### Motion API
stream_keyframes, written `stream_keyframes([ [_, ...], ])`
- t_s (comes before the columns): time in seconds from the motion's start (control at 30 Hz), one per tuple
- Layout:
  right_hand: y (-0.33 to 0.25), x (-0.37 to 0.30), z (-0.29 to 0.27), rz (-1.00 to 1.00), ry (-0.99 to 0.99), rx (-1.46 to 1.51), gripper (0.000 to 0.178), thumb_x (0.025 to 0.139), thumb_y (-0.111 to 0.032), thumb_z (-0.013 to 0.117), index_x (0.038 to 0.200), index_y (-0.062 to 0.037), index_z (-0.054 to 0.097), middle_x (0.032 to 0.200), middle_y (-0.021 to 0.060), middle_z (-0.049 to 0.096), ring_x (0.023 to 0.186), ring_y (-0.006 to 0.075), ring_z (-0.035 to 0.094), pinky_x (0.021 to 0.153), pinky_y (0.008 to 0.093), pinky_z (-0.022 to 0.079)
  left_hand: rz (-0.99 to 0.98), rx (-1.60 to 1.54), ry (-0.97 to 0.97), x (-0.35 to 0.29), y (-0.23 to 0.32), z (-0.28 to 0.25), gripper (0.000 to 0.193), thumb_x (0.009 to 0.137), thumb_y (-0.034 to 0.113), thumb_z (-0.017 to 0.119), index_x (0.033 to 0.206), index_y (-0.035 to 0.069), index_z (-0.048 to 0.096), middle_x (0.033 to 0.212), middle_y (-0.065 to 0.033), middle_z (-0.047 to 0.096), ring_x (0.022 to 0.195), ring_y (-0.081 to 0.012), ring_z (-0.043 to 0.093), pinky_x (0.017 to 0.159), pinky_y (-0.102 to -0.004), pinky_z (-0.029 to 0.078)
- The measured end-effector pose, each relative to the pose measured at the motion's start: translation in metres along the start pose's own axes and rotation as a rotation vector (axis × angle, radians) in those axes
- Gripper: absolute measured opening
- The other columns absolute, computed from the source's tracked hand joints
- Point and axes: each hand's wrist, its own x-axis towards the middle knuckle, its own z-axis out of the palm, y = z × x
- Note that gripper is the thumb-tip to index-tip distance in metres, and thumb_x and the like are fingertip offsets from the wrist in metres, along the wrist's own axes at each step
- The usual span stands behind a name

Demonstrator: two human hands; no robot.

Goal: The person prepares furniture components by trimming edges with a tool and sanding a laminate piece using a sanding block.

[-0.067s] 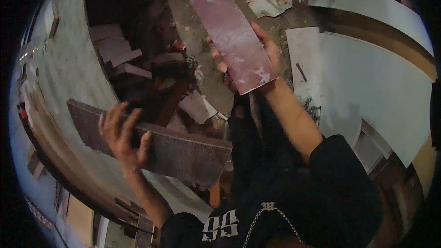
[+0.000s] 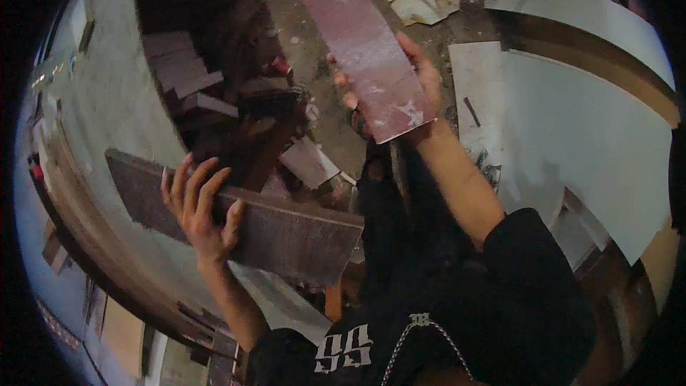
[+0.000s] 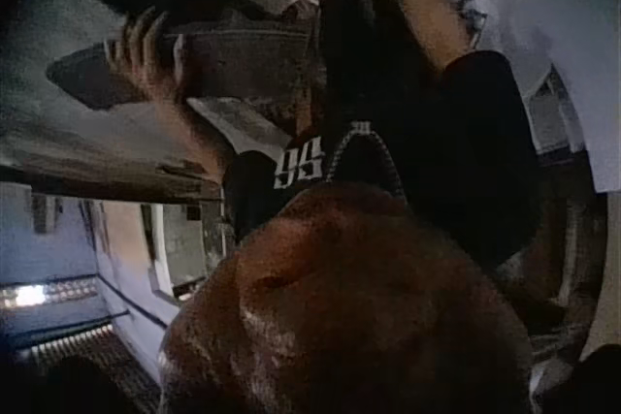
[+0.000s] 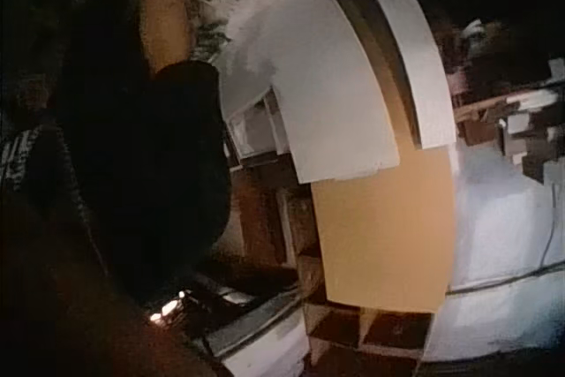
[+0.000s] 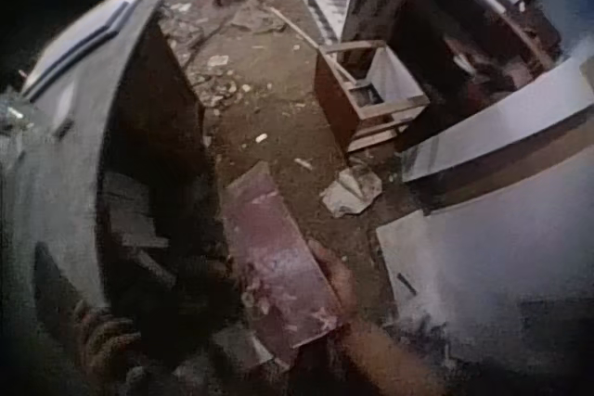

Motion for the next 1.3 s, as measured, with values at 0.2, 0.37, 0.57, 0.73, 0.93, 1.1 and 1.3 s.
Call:
stream_keyframes([
  [0.2, 0.004, -0.023, 0.0, -0.119, 0.051, -0.674, 0.053, 0.099, -0.037, 0.045, 0.14, -0.0025, 0.043, 0.112, 0.022, 0.061, 0.085, 0.0258, 0.065, 0.069, 0.0359, 0.054, -0.067, 0.018, 0.119, 0.012, -0.026, 0.011, 0.012, 0.081, 0.018, 0.07, 0.079, 0.007, 0.071, 0.101, -0.0073, 0.063, 0.111, -0.0287, 0.054, 0.107, -0.0484, 0.033],
  [0.37, 0.029, -0.031, 0.022, -0.104, 0.134, -1.032, 0.058, 0.097, -0.028, 0.053, 0.149, -0.008, 0.036, 0.119, 0.0083, 0.054, 0.094, 0.0112, 0.056, 0.079, 0.0254, 0.047, -0.115, -0.003, 0.216, 0.016, -0.037, 0.007, 0.012, 0.085, 0.015, 0.067, 0.086, 0.005, 0.074, 0.103, -0.0084, 0.063, 0.11, -0.0285, 0.054, 0.101, -0.0413, 0.038],
  [0.57, 0.039, -0.033, 0.028, -0.123, 0.113, -0.972, 0.06, 0.096, -0.022, 0.056, 0.151, -0.0093, 0.034, 0.129, 0.0061, 0.046, 0.1, 0.0095, 0.051, 0.09, 0.0244, 0.041, 0.152, -0.233, -0.083, 0.047, 0.039, 0.006, 0.022, 0.078, 0.027, 0.074, 0.093, 0.011, 0.074, 0.089, -0.0043, 0.066, 0.089, -0.0223, 0.06, 0.09, -0.0399, 0.041],
  [0.73, 0.036, -0.035, 0.022, -0.105, 0.136, -0.95, 0.059, 0.096, -0.021, 0.055, 0.15, -0.0086, 0.035, 0.129, 0.0055, 0.046, 0.1, 0.0095, 0.051, 0.09, 0.0246, 0.041, 0.15, -0.186, -0.208, 0.053, 0.035, 0.02, 0.012, 0.081, 0.021, 0.068, 0.086, 0.011, 0.07, 0.068, -0.0016, 0.059, 0.064, -0.0181, 0.054, 0.078, -0.0387, 0.04],
  [0.93, 0.037, -0.038, 0.034, -0.141, 0.139, -1.089, 0.059, 0.095, -0.023, 0.056, 0.149, -0.0073, 0.037, 0.124, 0.0057, 0.051, 0.103, 0.0125, 0.05, 0.093, 0.0271, 0.04, -0.05, -0.291, -0.002, 0.089, 0.001, 0.007, 0.018, 0.076, 0.013, 0.062, 0.094, 0.011, 0.068, 0.059, -0.0024, 0.053, 0.055, -0.0185, 0.049, 0.077, -0.0342, 0.039],
  [1.1, 0.042, -0.028, 0.027, -0.228, 0.02, -1.216, 0.058, 0.094, -0.025, 0.06, 0.146, -0.0059, 0.043, 0.122, 0.0104, 0.053, 0.108, 0.0179, 0.052, 0.098, 0.0299, 0.038, -0.229, -0.367, -0.049, 0.086, -0.001, 0.009, 0.031, 0.071, 0.012, 0.061, 0.1, 0.01, 0.067, 0.059, -0.0038, 0.055, 0.06, -0.0184, 0.052, 0.069, -0.0308, 0.043],
  [1.3, 0.054, -0.016, 0.036, -0.248, -0.026, -1.323, 0.06, 0.09, -0.025, 0.06, 0.144, -0.0031, 0.044, 0.125, 0.0131, 0.054, 0.117, 0.0211, 0.051, 0.104, 0.0312, 0.034, -0.289, -0.31, 0.086, 0.079, -0.008, 0.019, 0.03, 0.074, 0.011, 0.063, 0.103, 0.009, 0.069, 0.065, -0.0039, 0.062, 0.067, -0.0168, 0.058, 0.066, -0.0295, 0.047],
])
